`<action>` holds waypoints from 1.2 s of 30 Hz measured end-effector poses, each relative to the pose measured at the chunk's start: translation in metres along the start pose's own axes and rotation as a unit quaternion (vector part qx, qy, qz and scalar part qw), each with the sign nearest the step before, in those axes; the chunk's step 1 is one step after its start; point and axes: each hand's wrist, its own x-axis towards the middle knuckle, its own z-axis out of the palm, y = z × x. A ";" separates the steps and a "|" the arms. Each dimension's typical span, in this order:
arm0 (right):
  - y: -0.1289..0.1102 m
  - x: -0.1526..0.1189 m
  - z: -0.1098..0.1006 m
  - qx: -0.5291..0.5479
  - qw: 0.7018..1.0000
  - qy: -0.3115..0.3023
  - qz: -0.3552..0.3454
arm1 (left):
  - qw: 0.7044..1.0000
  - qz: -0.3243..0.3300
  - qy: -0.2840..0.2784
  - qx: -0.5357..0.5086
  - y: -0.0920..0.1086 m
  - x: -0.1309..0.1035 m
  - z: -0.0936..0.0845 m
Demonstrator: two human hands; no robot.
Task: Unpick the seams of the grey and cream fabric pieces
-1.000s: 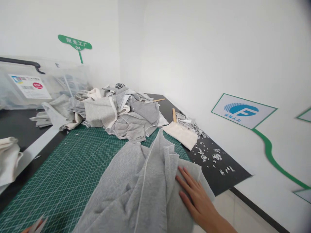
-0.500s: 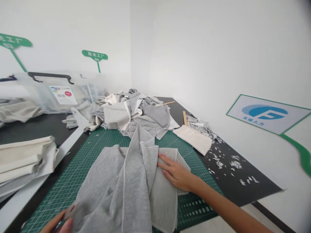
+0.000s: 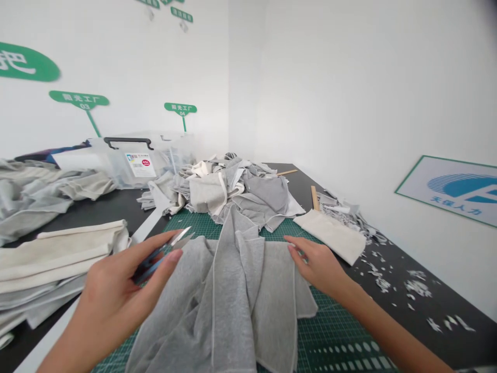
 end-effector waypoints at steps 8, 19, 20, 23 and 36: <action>-0.035 0.026 0.017 0.169 0.984 0.059 -0.015 | 0.975 0.093 -0.185 -0.082 0.029 0.049 0.068; -0.030 0.044 0.072 0.294 0.951 0.088 0.041 | 0.917 -0.005 -0.282 -0.284 -0.046 0.039 0.126; -0.027 0.042 0.077 0.296 0.949 0.096 0.050 | 0.908 -0.008 -0.289 -0.303 -0.051 0.039 0.126; -0.019 0.037 0.091 0.286 0.951 0.107 0.057 | 0.899 -0.003 -0.281 -0.335 -0.059 0.036 0.122; -0.019 0.031 0.101 0.195 0.978 0.080 -0.004 | 0.944 0.028 -0.198 -0.262 -0.061 0.025 0.123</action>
